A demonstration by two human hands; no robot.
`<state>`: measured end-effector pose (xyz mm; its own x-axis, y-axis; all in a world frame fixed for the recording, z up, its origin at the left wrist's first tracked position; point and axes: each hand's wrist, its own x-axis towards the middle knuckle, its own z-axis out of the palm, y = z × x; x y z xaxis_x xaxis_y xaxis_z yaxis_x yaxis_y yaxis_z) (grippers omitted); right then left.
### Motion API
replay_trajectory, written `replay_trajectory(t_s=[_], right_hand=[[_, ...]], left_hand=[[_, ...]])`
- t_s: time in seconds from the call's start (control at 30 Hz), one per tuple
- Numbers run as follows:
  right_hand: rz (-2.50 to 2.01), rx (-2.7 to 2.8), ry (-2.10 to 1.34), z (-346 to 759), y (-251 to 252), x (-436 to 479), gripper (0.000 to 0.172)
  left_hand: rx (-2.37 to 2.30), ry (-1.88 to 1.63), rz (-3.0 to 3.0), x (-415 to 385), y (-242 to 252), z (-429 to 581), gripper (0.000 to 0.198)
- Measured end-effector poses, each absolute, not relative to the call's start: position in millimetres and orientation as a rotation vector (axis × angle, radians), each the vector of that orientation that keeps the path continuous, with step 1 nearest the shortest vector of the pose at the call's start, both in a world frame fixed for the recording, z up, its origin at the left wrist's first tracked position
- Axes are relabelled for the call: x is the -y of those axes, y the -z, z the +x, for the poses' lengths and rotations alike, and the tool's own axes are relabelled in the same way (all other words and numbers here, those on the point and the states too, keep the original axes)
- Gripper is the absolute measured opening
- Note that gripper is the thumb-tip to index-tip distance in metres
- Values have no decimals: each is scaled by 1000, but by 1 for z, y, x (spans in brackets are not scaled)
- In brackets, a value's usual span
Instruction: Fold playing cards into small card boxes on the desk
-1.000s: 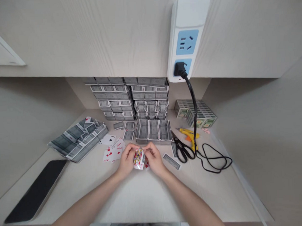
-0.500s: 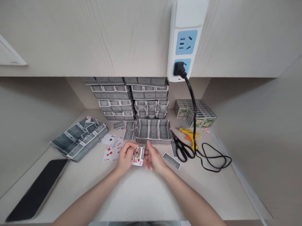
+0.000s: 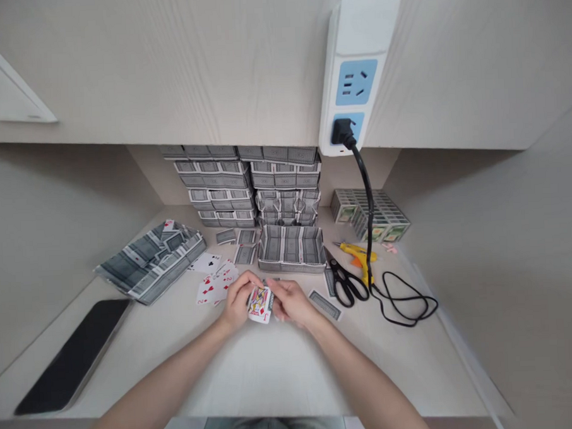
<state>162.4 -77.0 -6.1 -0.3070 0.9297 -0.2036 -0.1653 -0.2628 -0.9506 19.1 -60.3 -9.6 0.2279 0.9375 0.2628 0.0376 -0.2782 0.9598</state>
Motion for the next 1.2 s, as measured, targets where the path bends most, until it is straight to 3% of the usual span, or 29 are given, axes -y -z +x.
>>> replay_trajectory(t_s=[0.33,0.57,0.83,1.2], right_hand=[[-1063,1249,-1512,166,6,76,42],[-1184,1369,-1312,164,5,76,44],[-1126,1287,-1332,162,1,77,34],[-1114,1241,-1394,164,-2,77,34]], left_hand=[[-1304,-1032,1848,57,16,23,35],[-1242,-1039,1972,58,13,24,33],[-1230,-1082,1739,57,18,26,43],[-1143,-999,1275,50,27,32,50]])
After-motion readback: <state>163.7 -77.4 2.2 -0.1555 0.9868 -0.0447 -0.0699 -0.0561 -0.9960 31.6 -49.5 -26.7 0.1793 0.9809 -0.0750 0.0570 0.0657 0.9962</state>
